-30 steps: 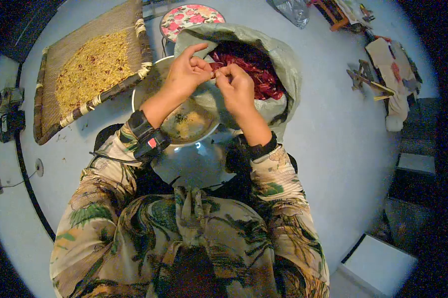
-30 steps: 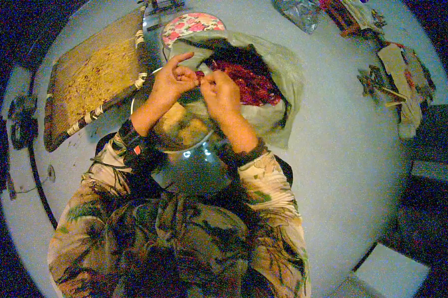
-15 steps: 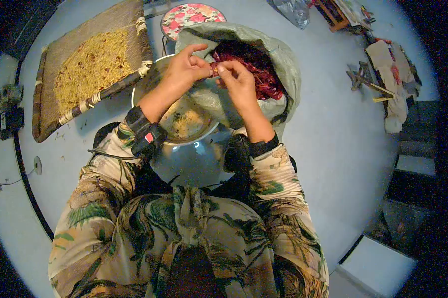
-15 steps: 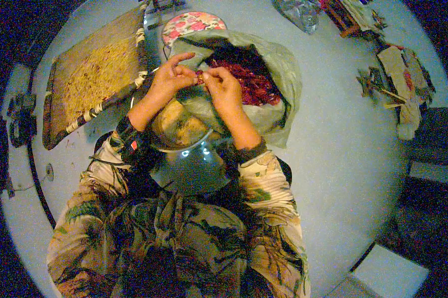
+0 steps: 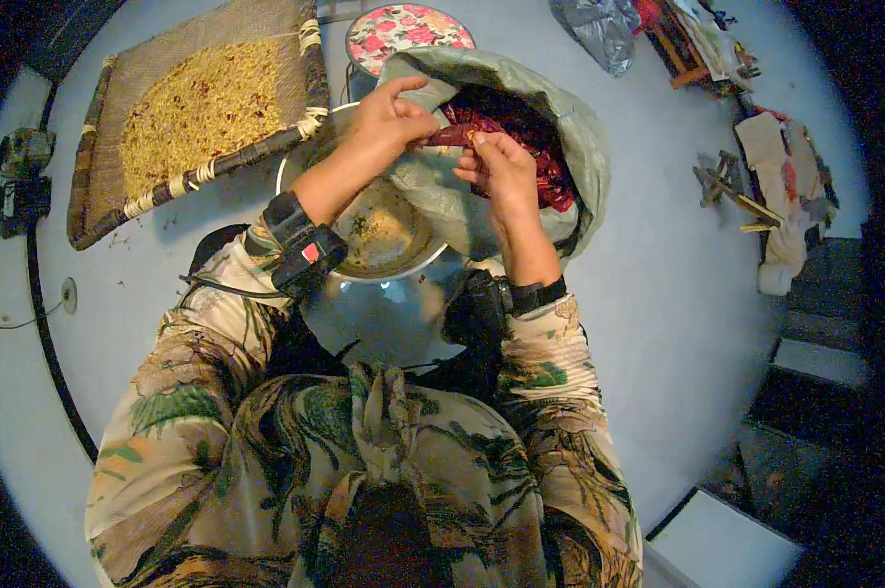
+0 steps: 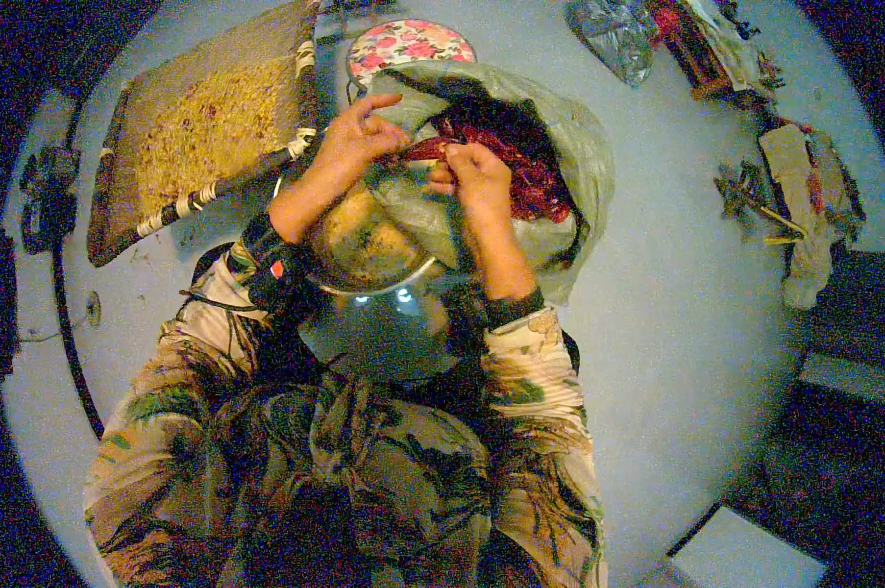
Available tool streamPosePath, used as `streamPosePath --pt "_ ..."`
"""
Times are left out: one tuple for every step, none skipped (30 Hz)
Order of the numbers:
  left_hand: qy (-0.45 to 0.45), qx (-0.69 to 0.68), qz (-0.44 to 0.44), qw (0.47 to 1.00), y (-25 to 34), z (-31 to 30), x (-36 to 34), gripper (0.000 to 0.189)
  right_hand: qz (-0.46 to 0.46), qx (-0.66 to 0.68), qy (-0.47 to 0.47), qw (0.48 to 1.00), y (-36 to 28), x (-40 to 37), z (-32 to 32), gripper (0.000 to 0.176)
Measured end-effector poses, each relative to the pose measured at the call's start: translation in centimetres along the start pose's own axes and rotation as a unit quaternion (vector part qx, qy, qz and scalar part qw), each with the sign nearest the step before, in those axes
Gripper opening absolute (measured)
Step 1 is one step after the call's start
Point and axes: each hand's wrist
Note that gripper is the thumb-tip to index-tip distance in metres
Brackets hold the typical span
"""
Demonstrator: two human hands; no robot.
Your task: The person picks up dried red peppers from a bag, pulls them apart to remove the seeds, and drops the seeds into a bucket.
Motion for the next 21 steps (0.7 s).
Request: streamPosePath --pt "0.006 0.007 0.012 1.000 -0.1 0.1 0.0 0.056 -0.005 0.000 0.008 1.000 0.1 0.2 -0.2 0.020" --pt "0.013 0.013 0.024 1.000 -0.2 0.2 0.1 0.055 -0.011 -0.015 0.022 1.000 0.1 0.5 -0.6 0.020" --pt "0.020 0.019 0.035 0.999 -0.4 0.3 0.0 0.055 -0.017 -0.030 0.035 0.999 0.2 0.9 -1.0 0.020" --pt "0.015 0.025 0.032 0.999 -0.4 0.4 -0.1 0.053 -0.021 -0.046 0.048 0.998 0.1 1.0 -1.3 0.020" --pt "0.010 0.031 0.030 0.999 -0.3 0.4 0.0 0.052 -0.036 -0.047 0.068 0.996 0.0 1.2 -1.7 0.019" --pt "0.005 0.036 0.027 0.999 -0.1 0.4 -0.1 0.050 -0.050 -0.048 0.088 0.994 -0.3 1.3 -2.1 0.019" --pt "0.006 0.040 0.034 0.999 -0.2 0.4 -0.1 0.049 -0.065 -0.048 0.107 0.991 -0.4 1.5 -2.5 0.018" --pt "0.007 0.044 0.041 0.998 -0.3 0.3 0.0 0.048 -0.058 -0.033 0.120 0.991 -0.5 1.8 -3.0 0.018" --pt "0.008 0.049 0.049 0.998 -0.2 0.3 -0.1 0.047 -0.062 -0.039 0.123 0.990 -0.7 1.8 -3.5 0.019" --pt "0.005 0.049 0.043 0.998 -0.2 0.3 -0.2 0.046 -0.067 -0.043 0.126 0.989 -0.6 2.0 -3.9 0.020" --pt "0.000 0.049 0.036 0.998 -0.1 0.2 -0.2 0.046 -0.072 -0.048 0.131 0.988 -0.6 2.2 -4.2 0.021" --pt "-0.005 0.049 0.030 0.998 -0.1 0.1 -0.2 0.045 -0.066 -0.038 0.118 0.990 -0.5 2.4 -4.6 0.023" --pt "-0.007 0.050 0.026 0.998 -0.1 0.1 -0.3 0.044 -0.059 -0.040 0.126 0.989 -0.5 2.6 -4.7 0.022" --pt "-0.010 0.050 0.021 0.998 -0.2 0.2 -0.4 0.043 -0.051 -0.042 0.135 0.989 -0.6 2.7 -4.8 0.021" --pt "-0.013 0.050 0.016 0.999 -0.3 0.2 -0.4 0.042 -0.044 -0.044 0.143 0.988 -0.6 2.8 -5.0 0.021" --pt "-0.017 0.052 0.016 0.998 -0.4 0.1 -0.4 0.041 -0.045 -0.051 0.144 0.987 -0.3 3.2 -5.3 0.021" --pt "-0.022 0.054 0.016 0.998 -0.3 0.1 -0.3 0.041 -0.046 -0.058 0.144 0.987 0.0 3.4 -5.6 0.021" --pt "-0.026 0.055 0.016 0.998 -0.3 0.0 -0.3 0.041 -0.048 -0.064 0.145 0.986 0.2 3.7 -6.0 0.021" --pt "-0.025 0.055 0.015 0.998 0.0 0.1 -0.4 0.041 -0.040 -0.077 0.144 0.986 0.3 3.8 -6.3 0.020" --pt "-0.022 0.057 0.014 0.998 0.0 0.2 -0.4 0.040 -0.031 -0.089 0.142 0.985 0.7 4.3 -6.6 0.020" --pt "-0.020 0.057 0.013 0.998 0.3 0.2 -0.5 0.040 -0.023 -0.101 0.141 0.985 0.8 4.4 -6.8 0.020"
Point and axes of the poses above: each hand's wrist, its own x-axis towards the middle knuckle, its own z-axis out of the palm, y = z × x, and after that the axes turned 10 degrees about -x, right-handed
